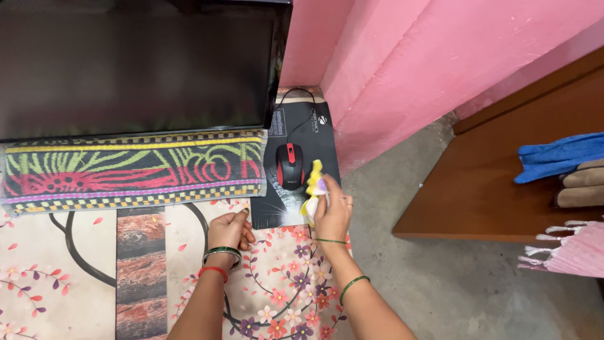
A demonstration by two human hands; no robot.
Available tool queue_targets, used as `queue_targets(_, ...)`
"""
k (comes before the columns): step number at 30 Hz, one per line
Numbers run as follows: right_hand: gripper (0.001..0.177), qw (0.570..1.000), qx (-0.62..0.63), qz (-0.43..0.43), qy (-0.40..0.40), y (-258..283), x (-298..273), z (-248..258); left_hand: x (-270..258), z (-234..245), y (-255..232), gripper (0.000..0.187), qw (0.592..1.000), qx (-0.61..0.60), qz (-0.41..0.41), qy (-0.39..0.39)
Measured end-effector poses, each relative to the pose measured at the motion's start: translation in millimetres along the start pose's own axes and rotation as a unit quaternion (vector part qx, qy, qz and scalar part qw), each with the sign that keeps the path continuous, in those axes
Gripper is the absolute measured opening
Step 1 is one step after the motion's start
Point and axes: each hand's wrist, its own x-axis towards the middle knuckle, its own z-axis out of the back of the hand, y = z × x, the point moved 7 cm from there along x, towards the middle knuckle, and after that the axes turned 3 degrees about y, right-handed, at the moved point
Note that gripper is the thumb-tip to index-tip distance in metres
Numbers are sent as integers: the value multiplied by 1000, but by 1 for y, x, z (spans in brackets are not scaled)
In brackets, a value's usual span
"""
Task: The person tidies a desk by moving a book, adjusting the monitor, folding a cloth, and wiping the surface with a piece of paper.
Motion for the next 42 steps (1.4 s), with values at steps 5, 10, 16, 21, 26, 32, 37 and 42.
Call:
queue_targets(5,28,997,-49,56,27,18,-36,-12,3,2,0,36,1000,-10,-4,17)
queue_targets(10,36,966,117,127,193,42,-90,-39,10,3,8,33,998,-51,-5,44)
queue_targets(16,29,969,186,-150,59,-46,-102,-16,-28,48,22,30,987,3,-163,6)
queue_targets(21,56,995,-68,38,-56,-14,-97,-3,-86,96,34,16,932,212,-287,-65)
queue_targets(26,47,981,122,48,144,54,-166,-53,-96,113,61,26,935,131,-329,-27)
queue_targets(32,37,974,197,-85,69,36,-181,-34,-104,131,66,33,928,170,-327,-61)
queue_targets(37,53,985,-23,-110,-135,-27,-143,-13,-97,149,79,33,942,94,-320,-34)
queue_targets(42,54,983,79,65,154,83,-194,-99,-109,160,68,41,924,135,-347,-91)
